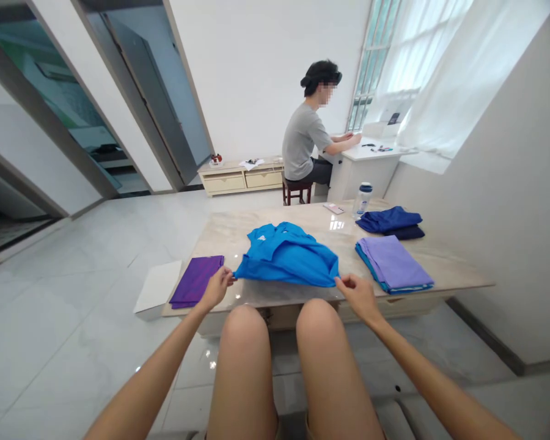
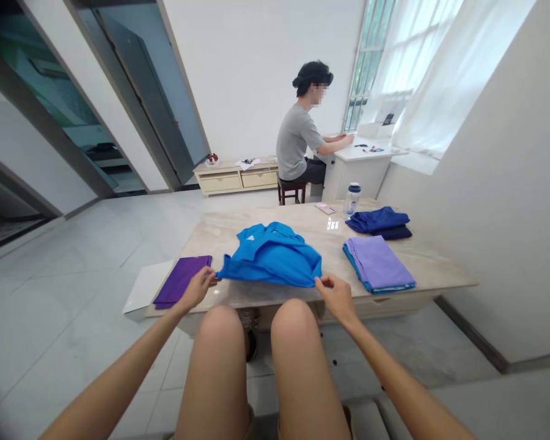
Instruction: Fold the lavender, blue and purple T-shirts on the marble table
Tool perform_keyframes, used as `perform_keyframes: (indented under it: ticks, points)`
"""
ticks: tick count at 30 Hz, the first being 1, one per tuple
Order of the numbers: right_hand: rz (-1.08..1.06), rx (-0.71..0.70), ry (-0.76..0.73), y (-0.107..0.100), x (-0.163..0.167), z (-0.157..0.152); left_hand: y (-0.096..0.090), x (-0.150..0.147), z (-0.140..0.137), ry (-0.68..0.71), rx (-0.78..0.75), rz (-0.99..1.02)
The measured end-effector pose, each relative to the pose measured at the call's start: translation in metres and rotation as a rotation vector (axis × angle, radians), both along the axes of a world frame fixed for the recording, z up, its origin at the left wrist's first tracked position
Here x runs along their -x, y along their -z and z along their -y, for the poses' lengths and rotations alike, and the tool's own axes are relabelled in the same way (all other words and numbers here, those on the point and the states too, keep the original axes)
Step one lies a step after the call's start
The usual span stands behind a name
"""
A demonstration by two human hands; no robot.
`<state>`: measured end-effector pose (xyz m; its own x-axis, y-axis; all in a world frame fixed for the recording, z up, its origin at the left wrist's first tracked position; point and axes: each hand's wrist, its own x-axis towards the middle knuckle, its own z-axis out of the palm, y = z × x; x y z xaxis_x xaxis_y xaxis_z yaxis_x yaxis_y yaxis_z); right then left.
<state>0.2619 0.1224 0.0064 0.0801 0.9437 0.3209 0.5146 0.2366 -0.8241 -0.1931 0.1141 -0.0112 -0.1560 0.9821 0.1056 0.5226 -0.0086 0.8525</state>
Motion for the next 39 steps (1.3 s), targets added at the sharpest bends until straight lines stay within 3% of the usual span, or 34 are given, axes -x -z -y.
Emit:
perform_keyframes:
  ticks: [2,4,9,13,15,20,23,27,33,39]
  points:
    - [0.001,0.123,0.008,0.05,0.0,0.006,0.042,-0.003,0.009,0.003,0.051,-0.053]
    - [-0.005,0.164,-0.001,0.076,-0.006,0.013,0.059,0.0,0.014,0.023,0.075,-0.096]
    - [0.093,0.298,-0.121,0.098,-0.031,0.029,0.059,0.015,0.022,0.111,0.157,-0.173]
    - [0.195,0.785,-0.587,0.119,-0.058,0.041,0.051,0.024,0.031,0.333,0.323,-0.231]
    - [0.236,0.869,-0.666,0.123,-0.065,0.036,0.044,0.025,0.03,0.372,0.377,-0.279]
    - [0.274,0.42,-0.413,0.109,-0.041,-0.007,0.033,0.002,0.015,0.269,0.333,-0.448]
    - [0.382,0.244,-0.466,0.104,-0.008,-0.022,0.043,-0.022,0.011,0.345,0.379,-0.504]
    - [0.581,0.021,-0.587,0.112,0.023,-0.023,0.065,-0.044,0.009,0.456,0.454,-0.452]
    - [0.691,-0.017,-0.471,0.13,0.034,-0.033,0.083,-0.054,-0.005,0.417,0.45,-0.57]
    - [0.65,0.078,-0.548,0.131,0.017,-0.028,0.092,-0.047,-0.002,0.42,0.39,-0.467]
